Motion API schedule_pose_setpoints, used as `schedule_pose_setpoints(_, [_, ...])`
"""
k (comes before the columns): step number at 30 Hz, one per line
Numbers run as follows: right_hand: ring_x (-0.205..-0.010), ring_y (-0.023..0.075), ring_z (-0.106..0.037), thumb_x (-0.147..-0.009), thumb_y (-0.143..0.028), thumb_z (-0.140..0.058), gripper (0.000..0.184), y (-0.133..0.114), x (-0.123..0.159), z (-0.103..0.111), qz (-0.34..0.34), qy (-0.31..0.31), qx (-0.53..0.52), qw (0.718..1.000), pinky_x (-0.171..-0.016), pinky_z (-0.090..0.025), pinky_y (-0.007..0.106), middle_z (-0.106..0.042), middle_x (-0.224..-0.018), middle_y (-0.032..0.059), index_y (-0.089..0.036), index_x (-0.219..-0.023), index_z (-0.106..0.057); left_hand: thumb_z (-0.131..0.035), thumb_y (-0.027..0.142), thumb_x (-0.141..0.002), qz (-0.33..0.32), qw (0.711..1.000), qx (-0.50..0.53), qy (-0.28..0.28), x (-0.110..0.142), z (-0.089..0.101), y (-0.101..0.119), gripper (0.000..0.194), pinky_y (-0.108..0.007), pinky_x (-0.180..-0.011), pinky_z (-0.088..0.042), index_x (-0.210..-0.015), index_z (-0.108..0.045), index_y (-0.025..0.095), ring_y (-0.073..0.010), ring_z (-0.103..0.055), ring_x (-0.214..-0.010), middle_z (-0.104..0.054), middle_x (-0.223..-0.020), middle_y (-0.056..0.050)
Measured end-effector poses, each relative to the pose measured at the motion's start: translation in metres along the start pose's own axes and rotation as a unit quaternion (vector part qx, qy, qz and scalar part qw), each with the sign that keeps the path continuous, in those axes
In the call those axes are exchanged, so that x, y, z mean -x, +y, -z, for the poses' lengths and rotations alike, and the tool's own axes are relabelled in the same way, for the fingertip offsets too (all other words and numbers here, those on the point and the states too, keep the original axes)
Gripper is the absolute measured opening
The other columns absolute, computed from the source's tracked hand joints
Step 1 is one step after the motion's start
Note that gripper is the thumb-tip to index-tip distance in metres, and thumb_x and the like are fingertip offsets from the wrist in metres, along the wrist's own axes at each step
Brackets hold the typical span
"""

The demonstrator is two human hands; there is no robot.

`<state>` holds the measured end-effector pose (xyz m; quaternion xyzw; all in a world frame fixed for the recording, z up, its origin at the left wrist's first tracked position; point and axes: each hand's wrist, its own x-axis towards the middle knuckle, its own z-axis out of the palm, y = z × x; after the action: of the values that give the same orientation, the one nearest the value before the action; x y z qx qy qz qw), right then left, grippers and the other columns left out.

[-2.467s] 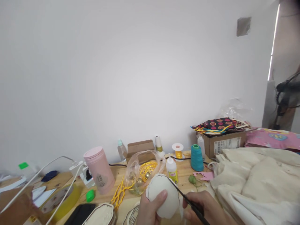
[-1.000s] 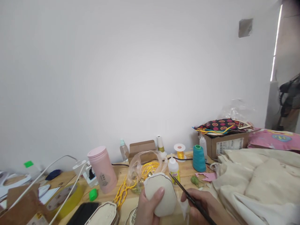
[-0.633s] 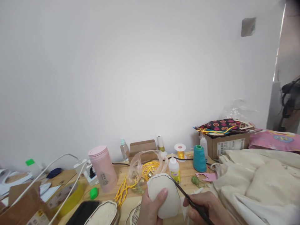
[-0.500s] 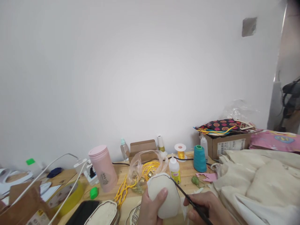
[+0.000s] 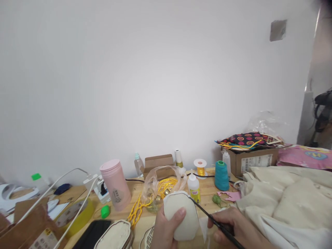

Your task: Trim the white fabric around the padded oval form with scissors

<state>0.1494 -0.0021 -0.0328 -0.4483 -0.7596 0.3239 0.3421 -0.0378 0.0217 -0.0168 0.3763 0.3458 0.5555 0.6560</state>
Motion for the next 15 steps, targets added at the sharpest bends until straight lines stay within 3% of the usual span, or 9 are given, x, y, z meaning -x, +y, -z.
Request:
schedule_pose_setpoints(5, [-0.046, 0.0085, -0.024, -0.069, -0.059, -0.048, 0.047, -0.001, 0.002, 0.005, -0.023, -0.014, -0.04, 0.999, -0.04, -0.015, 0.021, -0.028, -0.05, -0.0063, -0.014, -0.074, -0.058, -0.074, 0.029, -0.051, -0.007, 1.0, -0.017, 0.013, -0.003, 0.003, -0.002, 0.051, -0.027, -0.046, -0.04, -0.094, -0.053, 0.012, -0.0149, -0.054, -0.051, -0.066, -0.066, -0.006])
schedule_pose_setpoints(11, [-0.044, 0.0078, -0.024, -0.059, -0.074, -0.043, 0.059, -0.001, -0.001, 0.0, -0.016, -0.027, -0.102, 0.994, -0.038, -0.016, 0.02, -0.03, -0.049, -0.007, -0.017, -0.073, -0.051, -0.074, 0.027, -0.052, -0.008, 1.0, 0.002, 0.019, -0.001, 0.002, 0.003, 0.047, -0.026, -0.05, -0.042, -0.092, -0.055, 0.011, -0.0165, -0.057, -0.058, -0.067, -0.07, -0.007])
schedule_pose_setpoints(15, [-0.045, 0.0079, -0.025, -0.058, -0.077, -0.042, 0.061, 0.008, -0.002, -0.003, 0.003, -0.01, -0.131, 0.991, -0.039, -0.016, 0.02, -0.031, -0.051, -0.0072, -0.019, -0.074, -0.049, -0.073, 0.024, -0.056, -0.014, 1.0, 0.009, 0.002, 0.0, 0.001, 0.009, 0.051, -0.026, -0.053, -0.043, -0.101, -0.052, 0.01, -0.0159, -0.058, -0.062, -0.067, -0.076, -0.008])
